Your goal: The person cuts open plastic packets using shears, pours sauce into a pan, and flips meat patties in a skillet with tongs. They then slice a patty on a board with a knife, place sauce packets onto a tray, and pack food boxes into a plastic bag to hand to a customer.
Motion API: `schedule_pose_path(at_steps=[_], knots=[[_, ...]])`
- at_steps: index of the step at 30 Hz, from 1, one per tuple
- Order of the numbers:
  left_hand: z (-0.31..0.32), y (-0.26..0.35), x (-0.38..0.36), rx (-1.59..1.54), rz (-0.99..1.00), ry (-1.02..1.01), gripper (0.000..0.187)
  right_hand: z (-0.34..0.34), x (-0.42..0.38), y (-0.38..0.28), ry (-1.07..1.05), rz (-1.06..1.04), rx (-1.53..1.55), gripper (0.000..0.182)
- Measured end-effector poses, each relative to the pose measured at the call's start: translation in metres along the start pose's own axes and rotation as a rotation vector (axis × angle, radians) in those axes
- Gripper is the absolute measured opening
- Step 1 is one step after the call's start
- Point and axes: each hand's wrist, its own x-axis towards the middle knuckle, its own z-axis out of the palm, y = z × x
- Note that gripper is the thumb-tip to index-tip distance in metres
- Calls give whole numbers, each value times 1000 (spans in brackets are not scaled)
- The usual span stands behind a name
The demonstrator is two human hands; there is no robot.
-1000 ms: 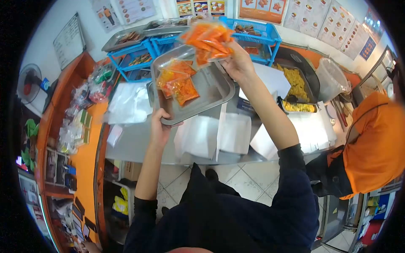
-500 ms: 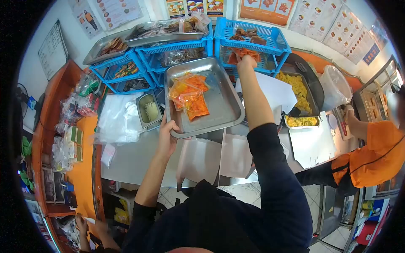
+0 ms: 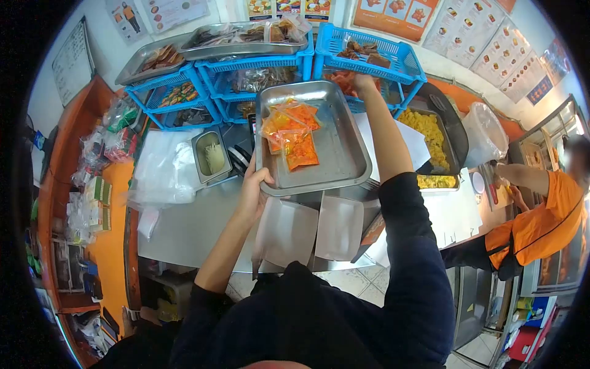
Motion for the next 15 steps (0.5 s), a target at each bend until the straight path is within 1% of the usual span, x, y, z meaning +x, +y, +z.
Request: schedule_pose_path(at_steps=[1, 2, 4, 5, 6, 7, 8, 9, 11, 12, 14, 15], knots=[[-1, -4, 5, 8, -13, 6, 80, 4, -15, -8, -86, 72, -456, 33], [-2, -6, 7, 19, -25, 11, 81, 12, -26, -17, -82, 71, -455, 33], [-4, -8, 1, 24, -23, 12, 81, 35, -46, -38, 36, -49, -1590, 26], [-6, -7, 0, 27, -19, 17, 81, 45, -65, -45, 101, -268, -1480, 19], [-10, -7, 0, 29, -18, 19, 81, 63, -86, -58, -24, -295, -1384, 26], [-16, -9, 0, 87, 25, 17, 81, 85, -106, -73, -151, -319, -1286, 36], [-19, -11, -1, 144, 65, 18, 81, 106, -124, -82, -433, -388, -1224, 53], [-18, -10, -4, 144, 60, 24, 81, 125, -143, -86, -708, -451, -1144, 70], [-13, -3, -8, 268, 86, -18, 81, 153, -184, -81, -715, -477, -1634, 99], [-11, 0, -10, 272, 85, -18, 81, 159, -184, -77, -712, -477, -1631, 99], [-8, 2, -15, 302, 83, -43, 82, 165, -184, -71, -798, -297, -1674, 104], [-7, 0, -16, 330, 114, -47, 82, 165, -179, -69, -756, -350, -1697, 93]])
